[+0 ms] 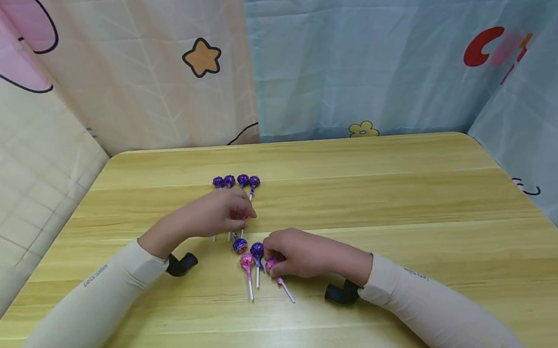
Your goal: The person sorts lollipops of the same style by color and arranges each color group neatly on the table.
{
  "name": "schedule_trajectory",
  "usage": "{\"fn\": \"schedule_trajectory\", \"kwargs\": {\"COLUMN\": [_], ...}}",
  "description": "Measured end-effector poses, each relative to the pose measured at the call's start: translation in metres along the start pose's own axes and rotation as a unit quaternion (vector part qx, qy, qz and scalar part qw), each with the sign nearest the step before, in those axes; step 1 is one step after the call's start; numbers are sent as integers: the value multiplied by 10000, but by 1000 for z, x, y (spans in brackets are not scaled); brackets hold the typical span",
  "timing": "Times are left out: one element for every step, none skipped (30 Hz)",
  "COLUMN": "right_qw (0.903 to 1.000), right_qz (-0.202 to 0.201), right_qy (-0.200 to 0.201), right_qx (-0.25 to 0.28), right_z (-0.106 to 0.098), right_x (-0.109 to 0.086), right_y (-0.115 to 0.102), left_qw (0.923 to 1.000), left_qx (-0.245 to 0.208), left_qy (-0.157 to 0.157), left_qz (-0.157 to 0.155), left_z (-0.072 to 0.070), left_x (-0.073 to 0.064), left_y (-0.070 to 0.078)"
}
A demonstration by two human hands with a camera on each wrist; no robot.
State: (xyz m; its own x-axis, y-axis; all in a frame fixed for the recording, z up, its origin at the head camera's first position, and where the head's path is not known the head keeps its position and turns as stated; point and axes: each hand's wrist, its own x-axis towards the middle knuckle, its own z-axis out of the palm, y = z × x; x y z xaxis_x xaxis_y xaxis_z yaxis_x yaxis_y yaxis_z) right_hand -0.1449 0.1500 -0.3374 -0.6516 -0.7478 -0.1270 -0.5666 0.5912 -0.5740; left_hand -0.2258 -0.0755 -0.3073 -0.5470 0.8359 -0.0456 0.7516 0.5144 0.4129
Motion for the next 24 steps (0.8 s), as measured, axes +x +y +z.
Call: {"fn": "schedule_trajectory", "kwargs": {"right_qw": [10000,10000,10000,10000,10000,10000,10000,10000,10000,10000,10000,10000,10000,10000,10000,10000,10000,10000,10000,9999,9999,9999,9999,9998], "right_qz": [3,9,13,21,34,38,36,35,29,23,13,2,-6,-4,3,14,32,56,73,94,111,119,127,130], "right_qy": [-4,-8,-15,-19,-23,-27,-27,-23,-17,-10,-2,4,8,7,6,1,-6,-16,-24,-33,-41,-47,-54,-59], "right_qx": [-7,-13,-14,-16,-15,-10,-5,-6,-1,9,18,27,31,31,40,40,39,44,52,58,69,76,88,100], "right_z": [0,0,0,1,1,1,1,1,1,0,0,0,0,0,0,0,0,0,0,0,0,-1,-1,-1], "right_x": [0,0,0,1,1,1,1,1,1,1,0,0,0,0,0,0,0,0,1,1,1,1,1,1], "right_y": [0,0,0,-1,-1,-1,-1,-1,-1,-1,-1,-1,-1,-1,-1,-1,-1,-1,-1,-1,-1,-1,-1,-1], "left_qw": [9999,9997,9994,9989,9984,9979,9975,9971,9969,9967,9965,9965,9965,9967,9969,9972,9974,9976,9977,9978,9977,9976,9975,9973], "left_qx": [40,83,141,210,265,328,375,429,469,498,527,533,532,500,449,392,324,235,179,119,89,72,67,70], "left_qy": [-92,-185,-286,-381,-464,-533,-572,-590,-601,-603,-596,-584,-580,-581,-588,-595,-608,-621,-631,-648,-660,-681,-698,-725], "left_qz": [66,111,141,157,169,169,174,194,212,236,256,282,286,283,252,234,201,185,149,120,111,105,106,112], "left_z": [1,2,2,3,4,5,5,6,6,6,7,7,7,7,8,8,8,8,8,8,8,8,8,8], "left_x": [-3,-5,-8,-10,-12,-13,-15,-16,-17,-18,-18,-19,-20,-20,-21,-22,-23,-24,-25,-26,-26,-27,-28,-28], "left_y": [3,6,8,10,12,13,14,14,15,15,16,16,16,16,16,17,17,17,17,17,17,17,17,16]}}
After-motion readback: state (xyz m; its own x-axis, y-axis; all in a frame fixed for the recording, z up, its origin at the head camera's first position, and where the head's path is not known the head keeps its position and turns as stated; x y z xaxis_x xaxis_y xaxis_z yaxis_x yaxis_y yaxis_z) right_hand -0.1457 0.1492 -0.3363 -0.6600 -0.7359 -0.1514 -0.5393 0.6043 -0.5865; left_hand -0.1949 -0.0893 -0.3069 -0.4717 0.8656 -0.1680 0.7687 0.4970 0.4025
